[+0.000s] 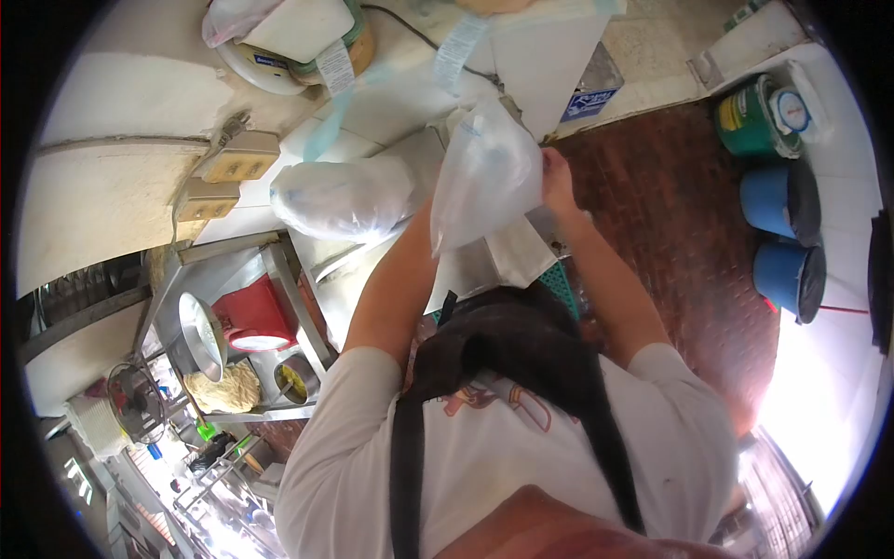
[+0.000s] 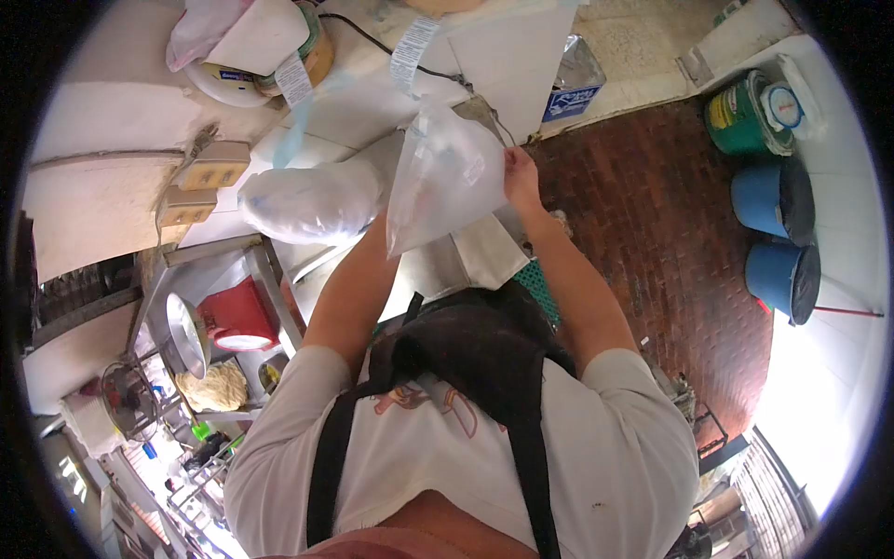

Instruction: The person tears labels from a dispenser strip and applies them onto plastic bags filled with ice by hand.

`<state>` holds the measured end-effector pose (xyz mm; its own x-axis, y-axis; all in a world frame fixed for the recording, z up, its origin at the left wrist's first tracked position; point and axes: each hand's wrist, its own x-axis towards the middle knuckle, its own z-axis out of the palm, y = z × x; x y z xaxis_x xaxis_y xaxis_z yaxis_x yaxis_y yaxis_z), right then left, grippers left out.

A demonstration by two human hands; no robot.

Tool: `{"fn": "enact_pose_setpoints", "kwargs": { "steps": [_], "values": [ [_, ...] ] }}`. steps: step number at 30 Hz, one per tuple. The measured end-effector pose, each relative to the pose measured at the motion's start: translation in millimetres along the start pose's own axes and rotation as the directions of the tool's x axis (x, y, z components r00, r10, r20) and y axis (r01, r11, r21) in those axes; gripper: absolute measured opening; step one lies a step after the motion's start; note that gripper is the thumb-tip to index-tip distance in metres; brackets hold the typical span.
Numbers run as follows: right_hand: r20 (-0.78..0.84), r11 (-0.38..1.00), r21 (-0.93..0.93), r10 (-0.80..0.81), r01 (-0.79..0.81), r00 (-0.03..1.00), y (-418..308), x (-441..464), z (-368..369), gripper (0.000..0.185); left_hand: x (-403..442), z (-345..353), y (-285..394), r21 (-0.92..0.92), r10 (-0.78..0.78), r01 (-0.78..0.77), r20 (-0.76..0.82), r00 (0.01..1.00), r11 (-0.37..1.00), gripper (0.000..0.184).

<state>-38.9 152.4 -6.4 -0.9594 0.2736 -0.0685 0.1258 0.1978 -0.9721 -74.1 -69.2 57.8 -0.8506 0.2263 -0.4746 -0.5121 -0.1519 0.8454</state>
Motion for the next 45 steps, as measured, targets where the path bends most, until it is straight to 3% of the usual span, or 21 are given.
{"fn": "enact_pose_setpoints", "kwargs": {
  "steps": [5,11,14,17,19,20,21,24,27,28,30,31,34,37,39,40,42,43,44,45],
  "values": [
    [0.002,0.947,-0.318,0.056,-0.052,0.998,16,24,6,0.024,33,3,-5,0.059,-0.053,0.055,-0.034,0.998,0.997,0.057],
    [-0.022,0.9,-0.379,0.223,-0.214,0.975,36,33,20,0.034,50,5,-15,0.091,-0.089,0.094,-0.057,0.994,0.991,0.062],
    [0.069,0.854,-0.45,0.325,-0.261,0.943,38,39,11,0.03,50,3,-22,0.106,-0.099,0.106,-0.067,0.993,0.989,0.065],
    [0.085,0.904,-0.35,0.291,-0.245,0.953,37,34,-14,0.03,39,-7,-25,0.105,-0.086,0.098,-0.119,0.989,0.99,0.068],
    [0.112,0.962,-0.241,0.156,-0.126,0.981,-1,20,-50,0.049,21,-22,-7,0.065,0.009,0.001,-0.157,0.988,0.998,0.07],
    [0.215,0.991,-0.124,0.078,-0.052,0.973,-31,11,-68,0.059,1,-25,11,0.045,0.087,-0.082,-0.117,0.989,0.996,0.071],
    [0.302,1.0,0.0,-0.011,0.011,0.953,-60,2,-85,0.07,-19,-24,29,0.026,0.164,-0.163,-0.056,0.985,0.986,0.071],
    [0.494,0.992,0.092,-0.117,0.082,0.862,-123,-23,-95,0.083,-76,-1,60,0.115,0.406,-0.449,0.276,0.871,0.886,0.095],
    [0.576,0.885,-0.067,-0.343,0.46,0.742,-85,-27,-53,0.089,-79,38,33,0.639,0.513,-0.515,0.212,0.832,0.571,0.117],
    [0.524,0.967,-0.01,-0.213,0.256,0.825,-81,-35,-41,0.087,-72,44,19,0.59,0.49,-0.471,0.143,0.86,0.655,0.112],
    [0.495,0.966,-0.08,-0.175,0.245,0.851,-44,-26,-23,0.086,-46,42,-19,0.46,0.418,-0.378,0.018,0.908,0.803,0.104],
    [0.481,0.965,-0.118,-0.152,0.235,0.863,-21,-23,-16,0.086,-40,38,-33,0.489,0.382,-0.345,0.027,0.924,0.801,0.097],
    [0.439,0.769,-0.312,-0.404,0.558,0.803,27,-16,-3,0.081,-26,28,-62,0.583,0.337,-0.299,0.046,0.94,0.756,0.076],
    [0.48,0.917,-0.169,-0.244,0.361,0.843,16,-14,-16,0.078,-26,18,-82,0.663,0.397,-0.336,0.063,0.916,0.669,0.062],
    [0.578,0.93,-0.197,-0.145,0.31,0.803,1,-12,-40,0.069,-25,8,-79,0.677,0.44,-0.378,0.089,0.893,0.631,0.058],
    [0.621,0.934,-0.212,-0.099,0.289,0.777,-9,-10,-53,0.065,-29,1,-66,0.739,0.369,-0.29,0.061,0.927,0.608,0.057],
    [0.649,0.987,-0.151,0.053,0.06,0.759,-44,-12,-81,0.058,-57,-15,-18,0.839,0.218,-0.103,-0.019,0.976,0.534,0.053],
    [0.667,0.99,-0.124,0.128,-0.061,0.734,-69,-13,-91,0.055,-73,-23,14,0.748,0.392,-0.244,-0.024,0.92,0.617,0.05],
    [0.572,0.976,-0.212,0.082,0.05,0.816,-98,-14,-94,0.051,-90,-28,52,0.643,0.552,-0.394,-0.053,0.832,0.656,0.047],
    [0.475,0.94,-0.308,0.018,0.147,0.88,-131,-16,-96,0.048,-106,-27,94,0.625,0.64,-0.429,-0.15,0.754,0.652,0.046]
  ]
}}
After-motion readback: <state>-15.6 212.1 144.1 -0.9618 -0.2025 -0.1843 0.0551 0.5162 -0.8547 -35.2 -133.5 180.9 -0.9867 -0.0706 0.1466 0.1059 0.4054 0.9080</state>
